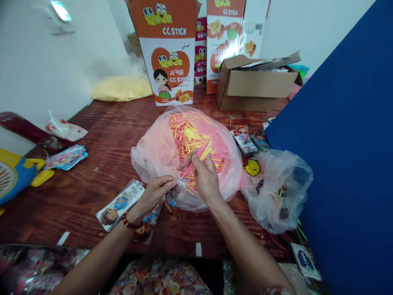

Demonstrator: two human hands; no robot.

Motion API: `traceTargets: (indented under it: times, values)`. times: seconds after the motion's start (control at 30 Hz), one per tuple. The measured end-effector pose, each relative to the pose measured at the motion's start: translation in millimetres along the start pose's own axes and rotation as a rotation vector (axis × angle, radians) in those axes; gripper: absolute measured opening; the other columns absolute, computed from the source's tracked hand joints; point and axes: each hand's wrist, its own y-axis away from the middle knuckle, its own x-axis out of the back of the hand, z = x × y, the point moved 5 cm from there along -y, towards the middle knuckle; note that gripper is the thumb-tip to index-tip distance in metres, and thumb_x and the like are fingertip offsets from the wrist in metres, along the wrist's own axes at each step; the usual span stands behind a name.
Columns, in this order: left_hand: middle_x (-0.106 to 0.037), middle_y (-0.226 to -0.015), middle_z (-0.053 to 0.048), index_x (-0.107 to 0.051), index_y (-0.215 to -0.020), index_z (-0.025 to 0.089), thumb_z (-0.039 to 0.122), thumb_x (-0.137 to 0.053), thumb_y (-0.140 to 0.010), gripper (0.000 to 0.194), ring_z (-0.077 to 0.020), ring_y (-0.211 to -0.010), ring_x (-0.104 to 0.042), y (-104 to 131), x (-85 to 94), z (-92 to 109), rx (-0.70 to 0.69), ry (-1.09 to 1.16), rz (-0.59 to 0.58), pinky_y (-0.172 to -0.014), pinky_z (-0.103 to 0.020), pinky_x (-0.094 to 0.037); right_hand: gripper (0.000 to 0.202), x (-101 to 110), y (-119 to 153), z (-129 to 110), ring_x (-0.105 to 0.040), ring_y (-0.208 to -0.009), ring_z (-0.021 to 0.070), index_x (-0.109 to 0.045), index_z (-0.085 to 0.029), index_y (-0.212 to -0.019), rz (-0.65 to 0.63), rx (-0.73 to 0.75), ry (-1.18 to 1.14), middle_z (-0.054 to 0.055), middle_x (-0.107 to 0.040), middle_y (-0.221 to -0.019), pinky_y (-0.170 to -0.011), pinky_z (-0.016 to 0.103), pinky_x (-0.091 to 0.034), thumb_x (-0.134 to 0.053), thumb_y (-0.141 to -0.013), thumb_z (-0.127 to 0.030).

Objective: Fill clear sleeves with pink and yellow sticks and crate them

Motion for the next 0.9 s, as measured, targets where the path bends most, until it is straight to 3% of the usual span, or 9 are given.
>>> traceTargets:
  times: [0.23, 0.43, 0.63, 0.77, 0.9]
  values:
    - [-0.050, -0.061, 0.002, -0.062, -0.066, 0.014, 0.046, -0.060, -0.084, 0.037, -0.0106, -0.060, -0.041, -5.9, -1.9, 12.4, 0.012, 0.056, 0.030, -0.058, -0.023, -0.034, 0.017, -12.6, 6.3, 14.4, -0.069, -0.091, 0.0193, -0.051, -0.026, -0.099, -0.075, -0.014, 0.092, -0.001, -0.069, -0.082, -0.086, 0.037, -0.052, -0.052, -0.092, -0.041]
    - [-0.049, -0.063, 0.003, -0.062, -0.068, 0.014, 0.043, -0.062, -0.083, 0.032, -0.0099, -0.062, -0.040, -13.1, -0.5, 12.8, -0.001, 0.128, 0.078, -0.060, -0.023, -0.034, 0.015, -11.1, 7.8, 17.9, -0.063, -0.114, 0.0195, -0.062, -0.024, -0.097, -0.165, -0.050, 0.172, 0.004, -0.073, -0.109, -0.107, 0.038, -0.040, -0.056, -0.091, -0.036]
    - [-0.052, -0.065, 0.002, -0.065, -0.071, 0.013, 0.043, -0.068, -0.079, 0.031, -0.0096, -0.063, -0.043, -18.1, -1.9, 10.1, 0.025, 0.215, 0.100, -0.062, -0.022, -0.036, 0.028, 0.5, -1.2, 13.1, -0.062, -0.114, 0.0216, -0.072, -0.022, -0.099, -0.129, -0.031, 0.196, 0.006, -0.073, -0.113, -0.107, 0.039, -0.040, -0.052, -0.094, -0.041]
    - [-0.061, -0.071, 0.000, -0.069, -0.074, 0.013, 0.046, -0.072, -0.075, 0.033, -0.0109, -0.066, -0.049, -20.5, -1.9, 8.9, 0.020, 0.282, 0.118, -0.066, -0.024, -0.042, 0.028, -2.1, -2.3, 12.4, -0.062, -0.115, 0.0224, -0.075, -0.024, -0.102, -0.202, -0.079, 0.279, 0.005, -0.073, -0.116, -0.107, 0.039, -0.041, -0.057, -0.091, -0.042]
    - [-0.063, -0.072, -0.001, -0.071, -0.076, 0.013, 0.044, -0.073, -0.074, 0.031, -0.0117, -0.068, -0.051, -20.9, -0.2, 10.8, -0.007, 0.299, 0.136, -0.068, -0.024, -0.043, 0.027, -2.1, -3.2, 10.1, -0.064, -0.112, 0.0231, -0.075, -0.026, -0.105, -0.196, -0.075, 0.192, 0.005, -0.074, -0.114, -0.104, 0.041, -0.045, -0.059, -0.091, -0.043]
